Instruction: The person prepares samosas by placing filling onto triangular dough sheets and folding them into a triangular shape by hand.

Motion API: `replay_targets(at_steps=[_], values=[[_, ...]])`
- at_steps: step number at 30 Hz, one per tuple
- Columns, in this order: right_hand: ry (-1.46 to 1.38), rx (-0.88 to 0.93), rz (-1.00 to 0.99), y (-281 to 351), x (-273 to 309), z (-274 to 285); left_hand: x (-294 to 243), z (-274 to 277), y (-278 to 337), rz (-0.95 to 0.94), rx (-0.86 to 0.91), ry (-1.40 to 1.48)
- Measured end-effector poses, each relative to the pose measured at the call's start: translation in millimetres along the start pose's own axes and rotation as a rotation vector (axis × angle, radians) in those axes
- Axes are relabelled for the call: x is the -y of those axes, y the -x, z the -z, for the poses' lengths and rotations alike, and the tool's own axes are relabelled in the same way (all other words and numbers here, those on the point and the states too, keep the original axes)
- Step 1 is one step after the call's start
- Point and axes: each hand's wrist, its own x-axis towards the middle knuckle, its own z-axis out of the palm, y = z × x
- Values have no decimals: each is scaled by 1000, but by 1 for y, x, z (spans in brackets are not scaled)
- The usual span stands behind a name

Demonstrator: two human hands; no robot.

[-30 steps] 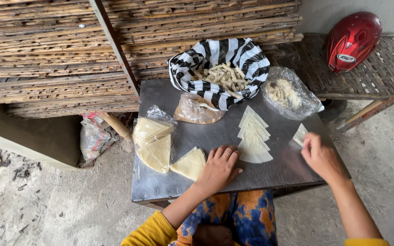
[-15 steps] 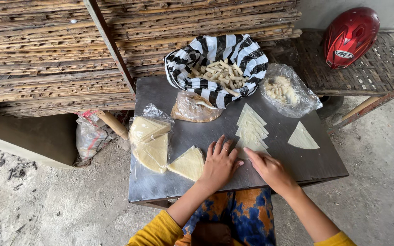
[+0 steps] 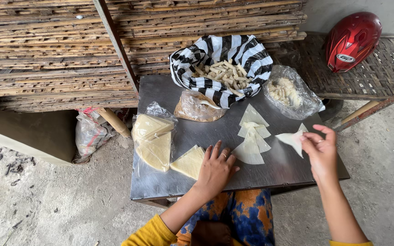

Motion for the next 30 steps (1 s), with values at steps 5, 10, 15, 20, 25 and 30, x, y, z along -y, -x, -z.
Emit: replay_targets(at_steps=[5,10,15,20,25,30], values=[[466,164,458,22,30,10,-1,11,18,5,35,7],[1005,431,362,72,36,0,5,30,38,20,15,25],[937,194,809,73,37,-12,6,41,35,23,-8,50],[762,259,748,54,46,-62,-2,41,25,39,-6,91],[834,463,496,16,52,-92,-4,44,23,36,-50,124],[1093,577,583,-2,24,-103,11,58,15,45,-48,204]])
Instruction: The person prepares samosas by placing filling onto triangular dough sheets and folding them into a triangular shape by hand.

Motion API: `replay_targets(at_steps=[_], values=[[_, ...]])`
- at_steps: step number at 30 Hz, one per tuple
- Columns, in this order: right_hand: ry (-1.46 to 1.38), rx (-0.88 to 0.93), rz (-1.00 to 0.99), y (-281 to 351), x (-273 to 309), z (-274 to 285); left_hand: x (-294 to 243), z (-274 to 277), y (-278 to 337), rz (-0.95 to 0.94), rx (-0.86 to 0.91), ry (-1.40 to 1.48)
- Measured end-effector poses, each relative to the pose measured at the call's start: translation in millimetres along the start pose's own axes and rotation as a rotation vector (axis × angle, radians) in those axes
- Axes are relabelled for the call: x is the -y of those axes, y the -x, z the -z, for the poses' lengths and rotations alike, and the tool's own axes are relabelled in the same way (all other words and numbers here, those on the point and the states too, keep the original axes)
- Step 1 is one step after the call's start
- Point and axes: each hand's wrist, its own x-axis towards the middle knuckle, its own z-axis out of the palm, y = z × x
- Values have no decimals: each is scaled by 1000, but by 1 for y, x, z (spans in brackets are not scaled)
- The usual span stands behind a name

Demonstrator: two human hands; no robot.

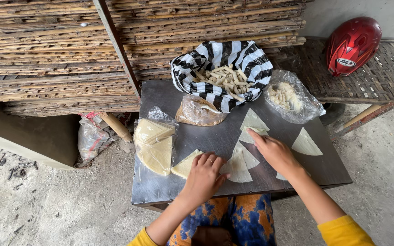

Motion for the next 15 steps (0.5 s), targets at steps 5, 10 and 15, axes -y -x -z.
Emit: replay_targets(at_steps=[5,10,15], values=[[-70,122,-83,-16,-17,-25,19,5,-47,-42,1,109],[-638,-82,-300,-36,-41,26,45,-27,-106,-44,74,95],[-718,-37,-359,-34,-46,73,65,-73,-135,-121,61,138]])
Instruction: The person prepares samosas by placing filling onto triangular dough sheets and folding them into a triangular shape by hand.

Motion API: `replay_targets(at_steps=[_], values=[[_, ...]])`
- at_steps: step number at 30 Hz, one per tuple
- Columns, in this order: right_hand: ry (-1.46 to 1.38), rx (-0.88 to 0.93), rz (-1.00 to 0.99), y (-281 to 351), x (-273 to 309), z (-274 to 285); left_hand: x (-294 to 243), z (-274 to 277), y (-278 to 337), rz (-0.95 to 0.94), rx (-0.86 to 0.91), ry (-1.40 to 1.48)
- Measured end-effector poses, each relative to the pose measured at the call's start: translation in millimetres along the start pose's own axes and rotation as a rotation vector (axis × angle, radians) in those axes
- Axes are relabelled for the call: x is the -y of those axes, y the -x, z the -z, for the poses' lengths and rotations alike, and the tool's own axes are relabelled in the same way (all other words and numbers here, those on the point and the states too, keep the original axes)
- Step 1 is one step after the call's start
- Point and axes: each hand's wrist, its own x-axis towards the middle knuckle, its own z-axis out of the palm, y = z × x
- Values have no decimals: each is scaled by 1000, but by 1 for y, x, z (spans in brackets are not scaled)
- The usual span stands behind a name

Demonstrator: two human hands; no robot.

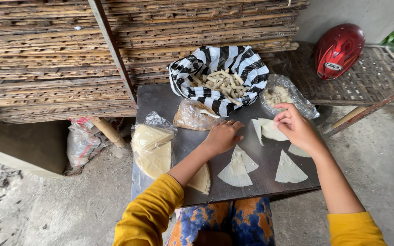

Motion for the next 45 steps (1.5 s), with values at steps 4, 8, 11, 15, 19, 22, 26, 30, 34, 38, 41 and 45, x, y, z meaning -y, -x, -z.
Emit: replay_targets(at_steps=[4,8,11,15,19,22,26,30,34,38,41,45], values=[[-2,34,-11,-4,4,2,0,-20,-4,68,-34,44],[-34,79,-43,-14,3,-3,-10,-21,-12,268,63,142],[-75,130,-39,-20,6,-10,-4,-23,-12,378,80,190],[12,99,-32,-30,13,-16,16,-38,-12,373,78,189],[143,-93,100,-46,20,-13,28,-40,-7,378,9,-27],[298,-233,218,-39,10,-13,32,-36,1,375,-14,-182],[600,-26,-34,-30,-21,-27,34,-40,3,359,29,-344],[592,-45,247,15,-37,-38,32,-40,5,333,-2,-392],[540,-90,437,54,-46,-57,19,-25,8,297,-47,-395],[533,58,502,88,-45,-86,-10,6,26,240,-77,-314],[459,38,581,106,-32,-96,-40,17,66,291,3,-203],[422,109,690,120,-4,-122,-59,26,105,277,-29,-128]])
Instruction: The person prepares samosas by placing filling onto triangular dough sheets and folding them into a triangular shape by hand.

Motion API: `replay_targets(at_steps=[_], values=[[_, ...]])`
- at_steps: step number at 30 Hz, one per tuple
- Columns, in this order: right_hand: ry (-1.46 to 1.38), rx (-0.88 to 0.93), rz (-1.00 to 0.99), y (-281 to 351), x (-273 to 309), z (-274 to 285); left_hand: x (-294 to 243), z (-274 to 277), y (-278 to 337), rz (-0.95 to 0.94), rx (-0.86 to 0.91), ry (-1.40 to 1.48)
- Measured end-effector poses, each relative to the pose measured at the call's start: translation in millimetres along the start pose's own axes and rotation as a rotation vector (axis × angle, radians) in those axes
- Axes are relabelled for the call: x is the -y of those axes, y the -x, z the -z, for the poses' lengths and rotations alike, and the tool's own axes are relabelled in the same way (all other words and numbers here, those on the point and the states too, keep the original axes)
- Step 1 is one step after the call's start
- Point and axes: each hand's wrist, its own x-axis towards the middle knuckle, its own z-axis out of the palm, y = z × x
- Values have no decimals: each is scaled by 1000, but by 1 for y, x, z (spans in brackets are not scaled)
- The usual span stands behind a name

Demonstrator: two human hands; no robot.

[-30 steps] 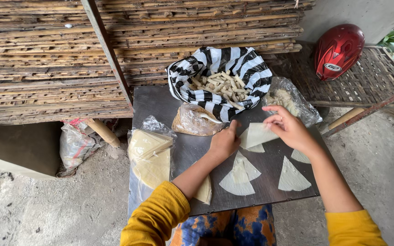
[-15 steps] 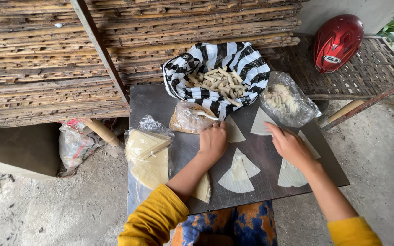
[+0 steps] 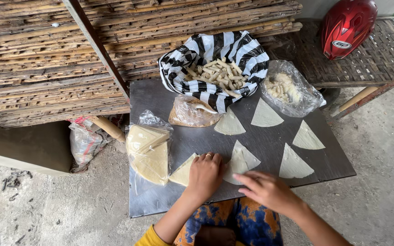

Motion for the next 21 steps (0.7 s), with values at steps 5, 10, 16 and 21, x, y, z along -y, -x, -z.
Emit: replay_targets(at_steps=[5,10,16,21], values=[[169,-8,-33,-3,24,-10,-16,13,19,45,-221,232],[-191,-123,-347,-3,10,-35,-27,12,47,-6,-439,362],[-835,-231,-571,-23,3,-26,-28,18,48,-280,-147,212],[-834,-251,-612,-32,-17,-17,-35,21,44,-308,-39,28]])
